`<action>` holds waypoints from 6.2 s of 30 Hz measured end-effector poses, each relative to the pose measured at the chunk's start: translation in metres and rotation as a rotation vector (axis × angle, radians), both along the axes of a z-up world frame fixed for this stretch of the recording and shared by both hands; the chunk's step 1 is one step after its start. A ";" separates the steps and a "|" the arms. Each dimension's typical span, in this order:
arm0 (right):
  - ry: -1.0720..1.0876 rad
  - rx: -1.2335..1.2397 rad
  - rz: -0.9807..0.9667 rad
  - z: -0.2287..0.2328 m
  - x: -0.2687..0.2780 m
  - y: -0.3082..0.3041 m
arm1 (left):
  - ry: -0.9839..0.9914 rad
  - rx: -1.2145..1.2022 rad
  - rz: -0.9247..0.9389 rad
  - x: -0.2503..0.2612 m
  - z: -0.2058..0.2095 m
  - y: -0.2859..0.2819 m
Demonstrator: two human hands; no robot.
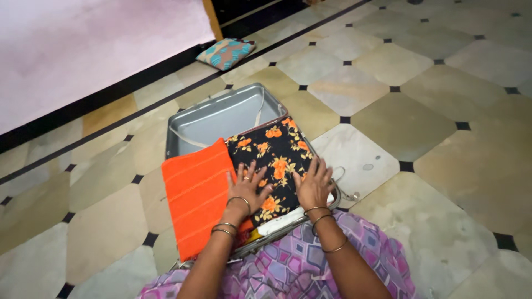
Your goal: The person sits on the floor and packs folded clothes into an open suitcase. They arrange white and floral-patterned garments, secure them with a strap, and then add an orange folded cloth on top.
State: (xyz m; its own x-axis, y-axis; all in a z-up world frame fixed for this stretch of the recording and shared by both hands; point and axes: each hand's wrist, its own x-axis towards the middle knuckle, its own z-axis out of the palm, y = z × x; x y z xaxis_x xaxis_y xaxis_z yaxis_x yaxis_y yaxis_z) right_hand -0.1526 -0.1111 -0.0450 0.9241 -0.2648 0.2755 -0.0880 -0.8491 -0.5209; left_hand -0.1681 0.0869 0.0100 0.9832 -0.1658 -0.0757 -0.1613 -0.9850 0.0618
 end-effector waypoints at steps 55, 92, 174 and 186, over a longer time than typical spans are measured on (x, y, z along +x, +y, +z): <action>-0.014 -0.547 0.424 0.023 0.043 0.046 | -0.310 -0.357 0.456 -0.065 -0.075 0.172; -0.046 -0.597 0.667 0.001 0.050 0.152 | -0.113 -0.936 0.478 -0.032 -0.096 0.216; -0.566 0.507 0.257 0.034 0.020 -0.047 | 0.580 -0.831 1.053 -0.038 -0.227 0.293; 0.524 -0.269 0.103 -0.117 0.059 -0.161 | 0.240 -1.156 1.400 -0.054 -0.223 0.301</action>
State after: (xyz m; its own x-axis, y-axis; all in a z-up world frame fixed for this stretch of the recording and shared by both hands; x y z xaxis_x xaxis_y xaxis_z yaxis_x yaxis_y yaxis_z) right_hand -0.0938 -0.2719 -0.1617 0.9722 -0.1512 -0.1788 -0.1858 -0.9628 -0.1961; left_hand -0.2224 0.3883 -0.2132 0.4152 0.6074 -0.6772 0.7613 0.1755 0.6242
